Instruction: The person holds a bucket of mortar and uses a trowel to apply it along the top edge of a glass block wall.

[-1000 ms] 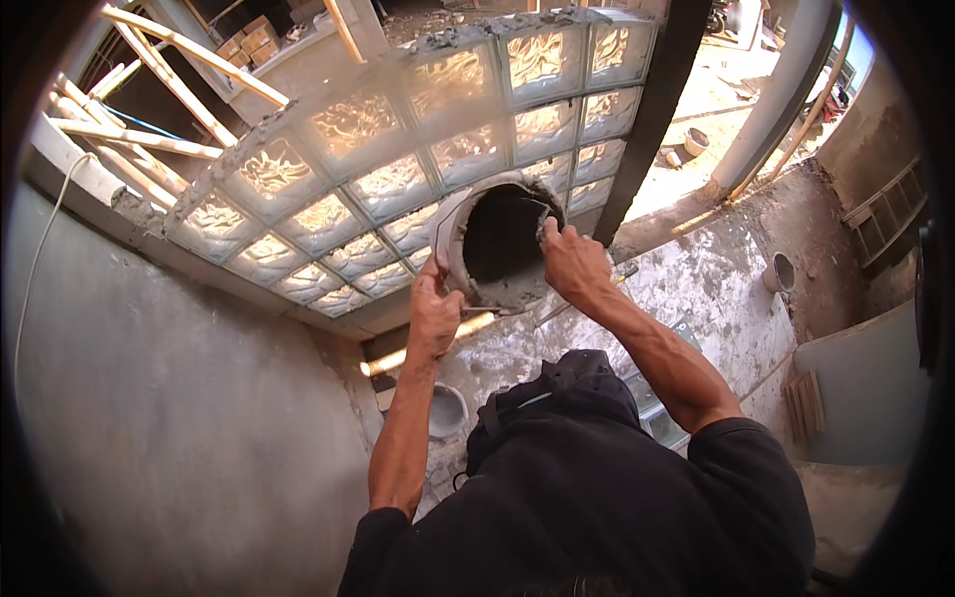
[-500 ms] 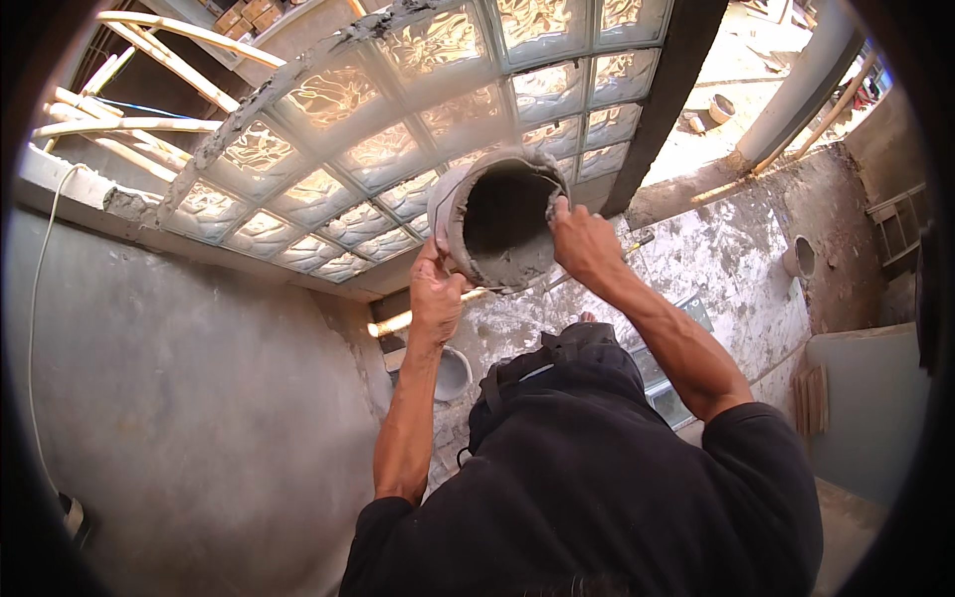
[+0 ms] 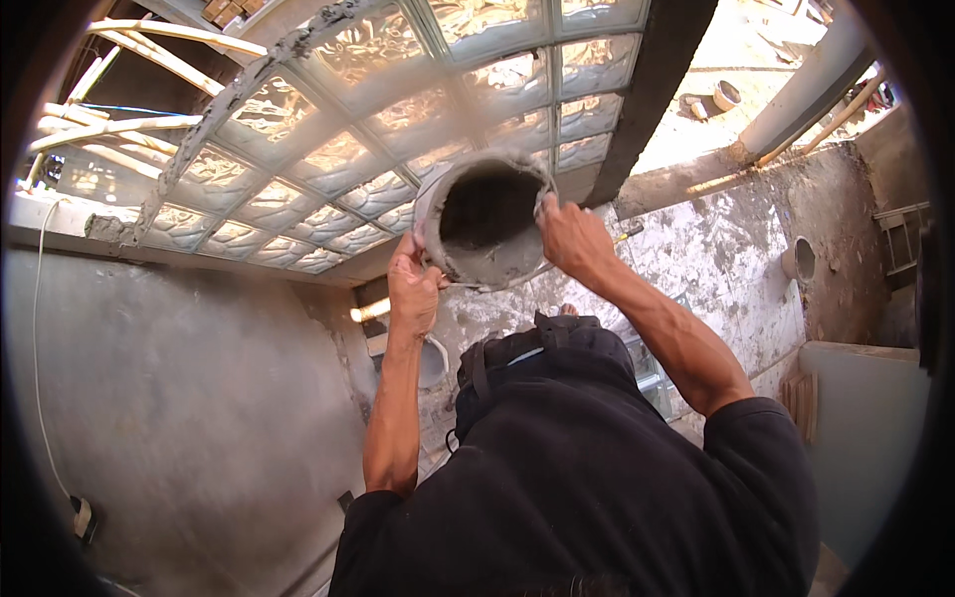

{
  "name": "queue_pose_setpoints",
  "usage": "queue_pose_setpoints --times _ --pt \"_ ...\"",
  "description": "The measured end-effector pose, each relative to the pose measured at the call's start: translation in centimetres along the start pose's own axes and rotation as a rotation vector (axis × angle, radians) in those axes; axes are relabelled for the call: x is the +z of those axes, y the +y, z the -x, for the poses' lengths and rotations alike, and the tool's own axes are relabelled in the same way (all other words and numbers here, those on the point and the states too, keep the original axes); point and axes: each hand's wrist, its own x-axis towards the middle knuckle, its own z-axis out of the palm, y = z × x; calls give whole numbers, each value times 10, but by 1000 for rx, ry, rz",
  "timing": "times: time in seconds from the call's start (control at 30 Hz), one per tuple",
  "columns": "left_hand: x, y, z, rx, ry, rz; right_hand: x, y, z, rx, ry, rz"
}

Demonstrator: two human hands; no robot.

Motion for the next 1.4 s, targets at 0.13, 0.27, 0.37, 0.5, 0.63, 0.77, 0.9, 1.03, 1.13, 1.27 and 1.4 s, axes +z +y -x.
queue_pose_setpoints --times 0.13,0.27,0.37,0.5,0.63,0.77,0.9,1.03,1.13,1.27,1.4 --pt "23 -11 -16 -9 36 -68 20 23 -10 -88 -92 58" --pt "31 -9 -19 -46 25 15 4 46 -4 -38 -228 23" --pt "35 -6 -30 29 -16 -61 3 54 -16 27 -124 -26" --pt "27 17 -43 -47 -78 -31 -11 83 -28 -269 -298 -74" --pt "12 11 -60 -85 -117 -103 -7 61 -1 -223 -498 -454" --pt "1 13 -71 -79 -90 -10 -33 35 14 40 -680 -745" --pt "6 26 -66 -133 -174 62 -52 45 17 265 -881 -1251" --pt "8 18 -69 -132 -133 259 -60 44 26 317 -798 -1233" --pt "7 5 -74 -179 -182 286 -41 70 22 337 -799 -1282" --pt "8 -2 -77 -255 -121 399 -43 77 28 311 -645 -1209" --pt "6 0 -75 -297 -74 409 -68 63 19 220 -526 -1270"
